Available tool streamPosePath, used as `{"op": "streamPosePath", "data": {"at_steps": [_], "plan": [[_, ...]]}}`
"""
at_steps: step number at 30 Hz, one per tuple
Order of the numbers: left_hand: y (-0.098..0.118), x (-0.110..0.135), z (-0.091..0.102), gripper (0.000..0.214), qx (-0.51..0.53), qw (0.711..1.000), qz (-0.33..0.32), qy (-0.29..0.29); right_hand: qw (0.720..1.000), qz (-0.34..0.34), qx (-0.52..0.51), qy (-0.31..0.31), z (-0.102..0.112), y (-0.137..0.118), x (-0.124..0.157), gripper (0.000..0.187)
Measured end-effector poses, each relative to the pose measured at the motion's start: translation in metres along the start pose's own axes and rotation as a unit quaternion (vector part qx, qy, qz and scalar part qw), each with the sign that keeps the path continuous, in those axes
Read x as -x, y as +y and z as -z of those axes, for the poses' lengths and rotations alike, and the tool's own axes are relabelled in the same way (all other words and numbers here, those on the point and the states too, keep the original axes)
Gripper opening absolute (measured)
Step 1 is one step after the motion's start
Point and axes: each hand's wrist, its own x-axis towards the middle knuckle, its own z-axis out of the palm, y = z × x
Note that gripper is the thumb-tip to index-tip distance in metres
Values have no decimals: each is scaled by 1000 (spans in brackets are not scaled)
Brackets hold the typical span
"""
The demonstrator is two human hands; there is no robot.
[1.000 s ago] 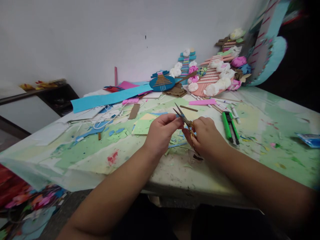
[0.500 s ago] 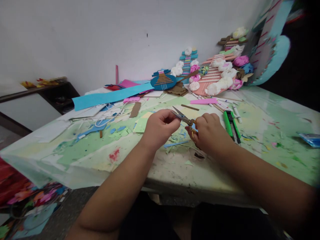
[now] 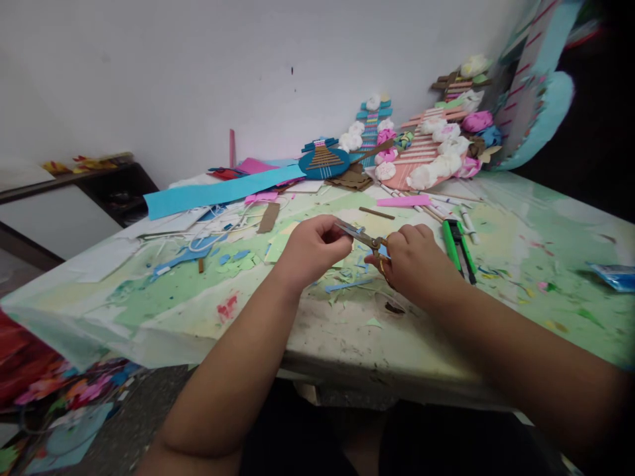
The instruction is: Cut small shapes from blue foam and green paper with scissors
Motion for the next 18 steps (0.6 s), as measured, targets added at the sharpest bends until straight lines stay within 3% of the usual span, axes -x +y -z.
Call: {"op": "streamPosePath", "data": {"at_steps": [5,8,9,11,14,16,18], "plan": [[0,-1,0,5,32,999,6,8,999,-27,-44,-4,1,3,-1,40],[-4,-3,0,9,28,999,34,21,971,-132,-193,-48,2,4,-2,43],[-7,-4,0,11,20,998,49,16,943,-185,-269,-64,2,4,-2,44],[-11,-6,-3,13,3,997,79,-10,853,-281,-434,-76,2,2,-3,42],[-16,-7,-11,12,-23,992,111,-62,714,-332,-615,-39,1,-2,-5,30],[-15,-5,-16,12,-36,988,122,-91,676,-326,-660,-7,0,-3,-6,28],[-14,-3,-19,14,-42,986,125,-105,688,-312,-655,5,-2,-3,-7,29]]}}
